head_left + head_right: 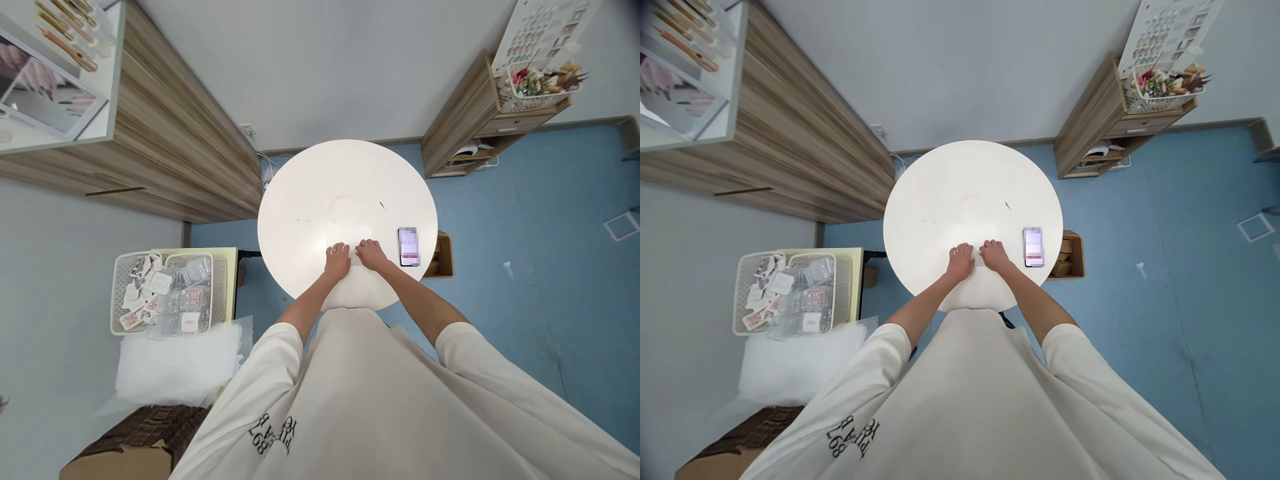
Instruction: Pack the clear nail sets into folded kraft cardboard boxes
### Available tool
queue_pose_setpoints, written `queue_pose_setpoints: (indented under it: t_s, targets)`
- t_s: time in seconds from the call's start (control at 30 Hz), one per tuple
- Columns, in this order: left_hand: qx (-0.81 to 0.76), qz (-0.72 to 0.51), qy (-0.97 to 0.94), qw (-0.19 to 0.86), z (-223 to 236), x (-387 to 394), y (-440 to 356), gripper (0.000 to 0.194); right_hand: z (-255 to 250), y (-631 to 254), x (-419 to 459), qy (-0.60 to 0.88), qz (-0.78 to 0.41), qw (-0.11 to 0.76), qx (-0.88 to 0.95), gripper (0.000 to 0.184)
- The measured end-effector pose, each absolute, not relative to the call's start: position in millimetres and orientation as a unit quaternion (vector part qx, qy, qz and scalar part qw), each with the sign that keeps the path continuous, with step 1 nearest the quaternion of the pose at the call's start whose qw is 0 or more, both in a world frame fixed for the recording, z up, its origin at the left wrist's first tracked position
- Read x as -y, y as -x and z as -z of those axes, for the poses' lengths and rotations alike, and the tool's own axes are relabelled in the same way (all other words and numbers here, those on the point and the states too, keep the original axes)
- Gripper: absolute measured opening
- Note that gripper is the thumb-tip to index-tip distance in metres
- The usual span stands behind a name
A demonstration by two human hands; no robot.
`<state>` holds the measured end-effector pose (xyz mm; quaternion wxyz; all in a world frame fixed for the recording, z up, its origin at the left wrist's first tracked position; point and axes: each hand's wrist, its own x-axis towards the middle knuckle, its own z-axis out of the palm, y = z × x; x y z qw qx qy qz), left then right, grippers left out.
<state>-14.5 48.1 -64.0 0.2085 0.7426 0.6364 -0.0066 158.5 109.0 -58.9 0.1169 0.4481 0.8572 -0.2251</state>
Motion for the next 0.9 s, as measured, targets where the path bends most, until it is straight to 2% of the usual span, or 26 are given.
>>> queue_pose_setpoints:
  t_s: [0.2,0.57,0.9]
  targets:
    - [-0.613,0.063,-0.755,0.225,78.9,-49.2,13.5,0.076,73.1,-158.9,-122.4,-0.449,0.221,0.132,-0.856,0.038]
    - [-0.598,0.094,-0.766,0.218,79.0,-51.5,18.5,0.080,75.3,-178.0,-78.4,-0.553,0.192,0.034,-0.810,0.049]
    - [-0.620,0.038,-0.742,0.250,64.9,-14.6,21.4,0.082,64.1,-193.1,-31.3,-0.685,0.275,0.064,-0.671,0.052]
